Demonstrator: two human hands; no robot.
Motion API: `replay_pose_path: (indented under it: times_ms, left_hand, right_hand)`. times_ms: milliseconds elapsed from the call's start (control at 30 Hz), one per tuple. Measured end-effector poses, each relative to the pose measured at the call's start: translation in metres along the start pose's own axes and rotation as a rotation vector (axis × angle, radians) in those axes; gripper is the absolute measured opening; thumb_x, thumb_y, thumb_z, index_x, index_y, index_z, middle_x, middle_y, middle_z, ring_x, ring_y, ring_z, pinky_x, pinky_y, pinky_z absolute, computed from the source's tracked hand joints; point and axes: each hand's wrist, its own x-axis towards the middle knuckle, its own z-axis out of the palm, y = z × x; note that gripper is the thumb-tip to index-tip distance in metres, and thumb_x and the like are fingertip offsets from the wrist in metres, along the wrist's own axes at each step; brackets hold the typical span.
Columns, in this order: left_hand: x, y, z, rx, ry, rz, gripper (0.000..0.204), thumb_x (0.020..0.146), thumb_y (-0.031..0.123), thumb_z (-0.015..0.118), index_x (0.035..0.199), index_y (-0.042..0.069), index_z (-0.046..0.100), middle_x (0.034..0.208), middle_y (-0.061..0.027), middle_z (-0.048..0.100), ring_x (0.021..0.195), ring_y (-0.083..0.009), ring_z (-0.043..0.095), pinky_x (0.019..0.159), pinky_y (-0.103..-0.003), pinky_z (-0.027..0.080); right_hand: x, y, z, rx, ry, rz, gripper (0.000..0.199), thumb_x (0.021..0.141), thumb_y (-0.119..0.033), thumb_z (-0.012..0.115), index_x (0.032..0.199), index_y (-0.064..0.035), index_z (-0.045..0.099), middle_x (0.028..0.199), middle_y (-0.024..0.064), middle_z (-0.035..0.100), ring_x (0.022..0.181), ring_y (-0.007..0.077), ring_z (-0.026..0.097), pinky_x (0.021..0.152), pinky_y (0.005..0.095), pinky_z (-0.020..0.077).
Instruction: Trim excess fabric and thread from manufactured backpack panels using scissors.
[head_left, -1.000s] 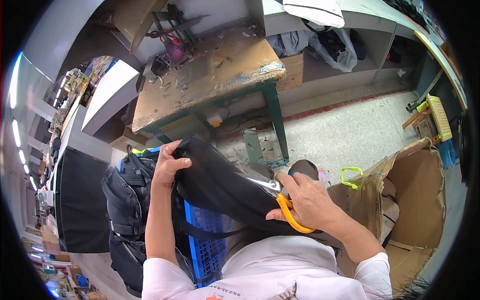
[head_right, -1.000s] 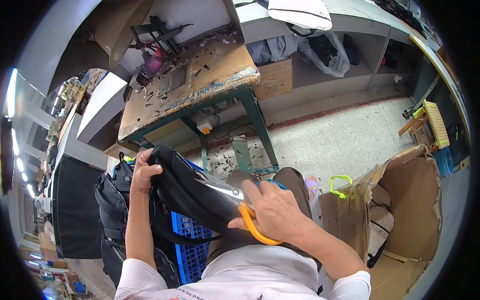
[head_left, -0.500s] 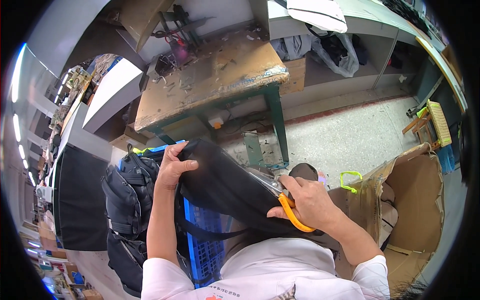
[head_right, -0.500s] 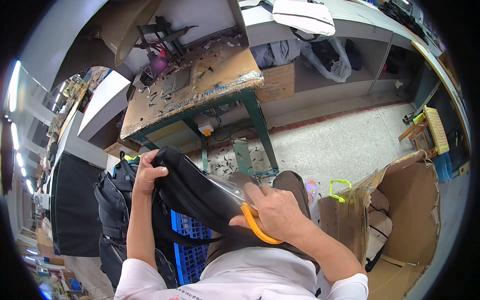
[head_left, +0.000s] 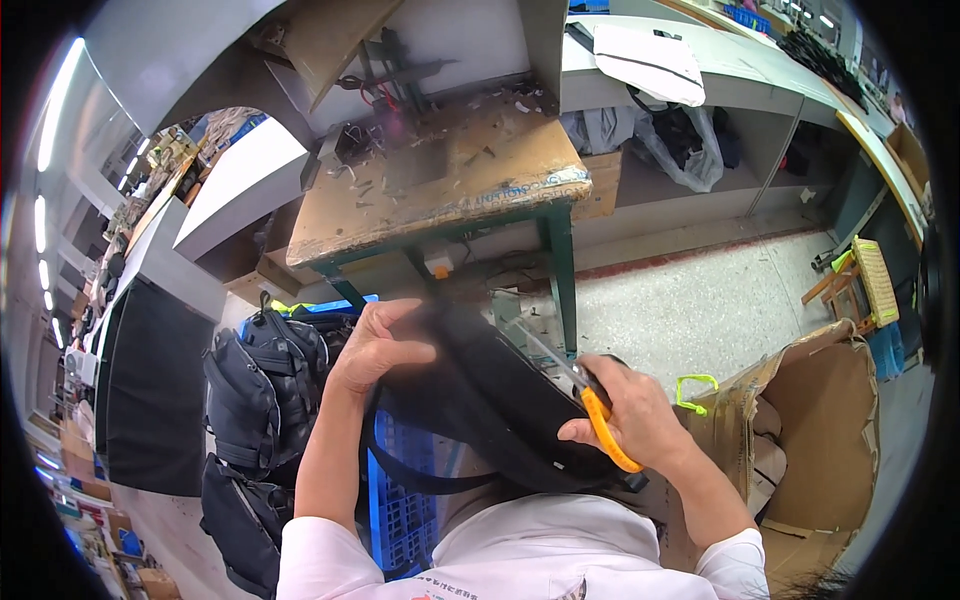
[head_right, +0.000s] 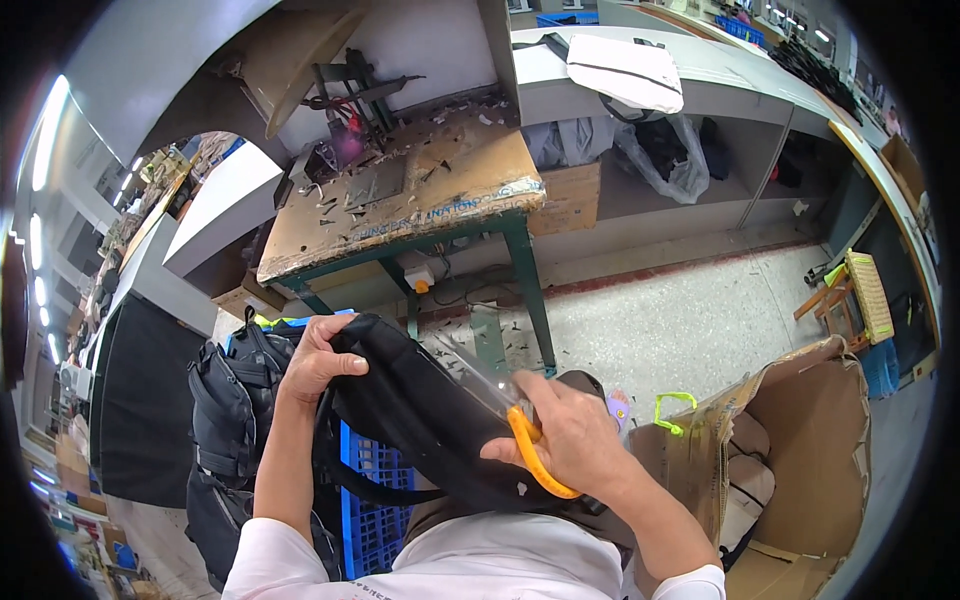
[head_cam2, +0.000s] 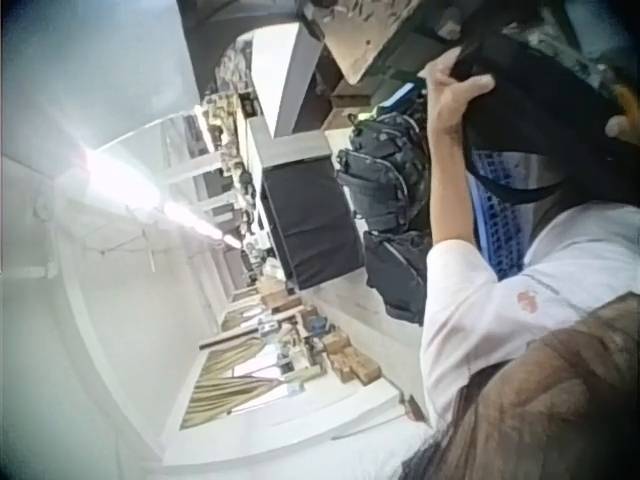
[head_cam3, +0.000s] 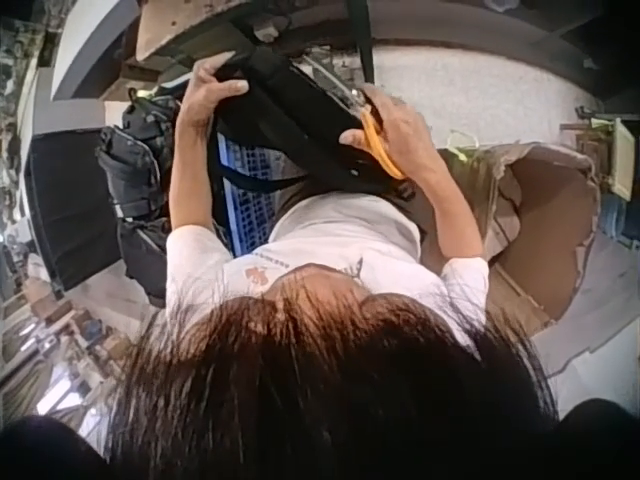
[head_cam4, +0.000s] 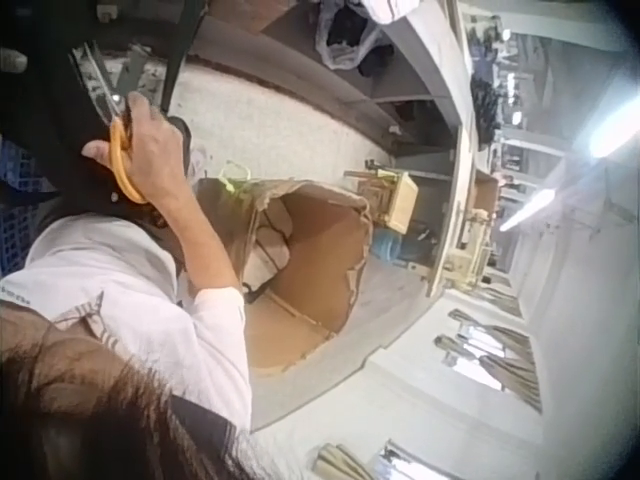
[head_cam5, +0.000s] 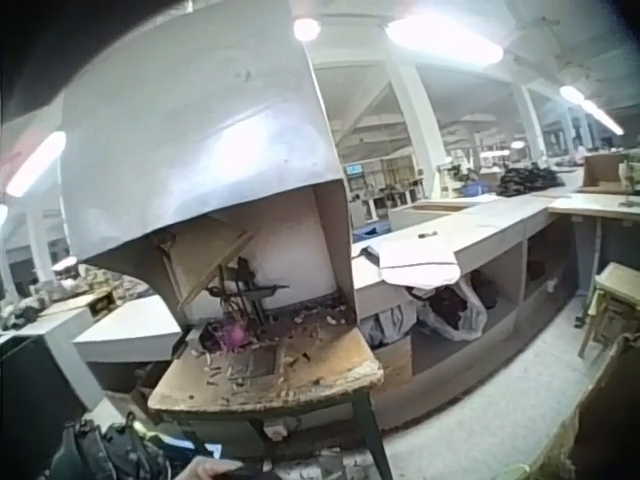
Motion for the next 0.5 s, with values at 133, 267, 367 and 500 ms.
replay_pose_path:
  times_ms: [133,267,367,500]
  left_hand:
    - [0.002,0.013,0.016,-0.024,-0.031,-0.046,0.033,0.052,0.009,0.075,0.080,-0.001,0.062,0.074,0.0011,0.058,0.071,-0.0085,0.051,0.069,-0.021,0.040]
    - [0.002,0.024,0.027,-0.005,-0.039,-0.018,0.031,0.053,0.010,0.076,0.079,0.000,0.061,0.072,0.0016,0.056,0.070,-0.0079,0.050,0.067,-0.020,0.040]
    - [0.001,0.019,0.025,-0.021,-0.081,0.012,0.035,0.055,0.003,0.070,0.089,-0.001,0.061,0.081,0.0005,0.059,0.075,-0.0081,0.051,0.070,-0.021,0.041]
    - [-0.001,0.016,0.027,-0.082,-0.129,-0.004,0.042,0.059,-0.005,0.064,0.100,-0.002,0.060,0.092,-0.0016,0.061,0.082,-0.0090,0.054,0.075,-0.021,0.043]
  right_hand:
    - [0.010,-0.014,-0.013,-0.124,-0.097,0.056,0.077,0.068,-0.061,0.058,0.110,0.0013,0.044,0.084,0.0201,0.052,0.078,0.0316,0.054,0.067,0.0394,0.0439]
    - [0.015,-0.021,-0.019,-0.180,-0.077,0.018,0.075,0.068,-0.060,0.059,0.110,0.0010,0.045,0.080,0.0191,0.052,0.074,0.0309,0.054,0.064,0.0394,0.0439]
    - [0.014,-0.022,-0.019,-0.215,-0.048,-0.014,0.074,0.069,-0.059,0.059,0.109,0.0007,0.045,0.079,0.0187,0.051,0.074,0.0302,0.053,0.062,0.0395,0.0437]
    - [0.012,-0.022,-0.021,-0.226,-0.059,-0.012,0.072,0.070,-0.058,0.059,0.109,0.0006,0.045,0.076,0.0176,0.052,0.072,0.0302,0.054,0.061,0.0394,0.0437]
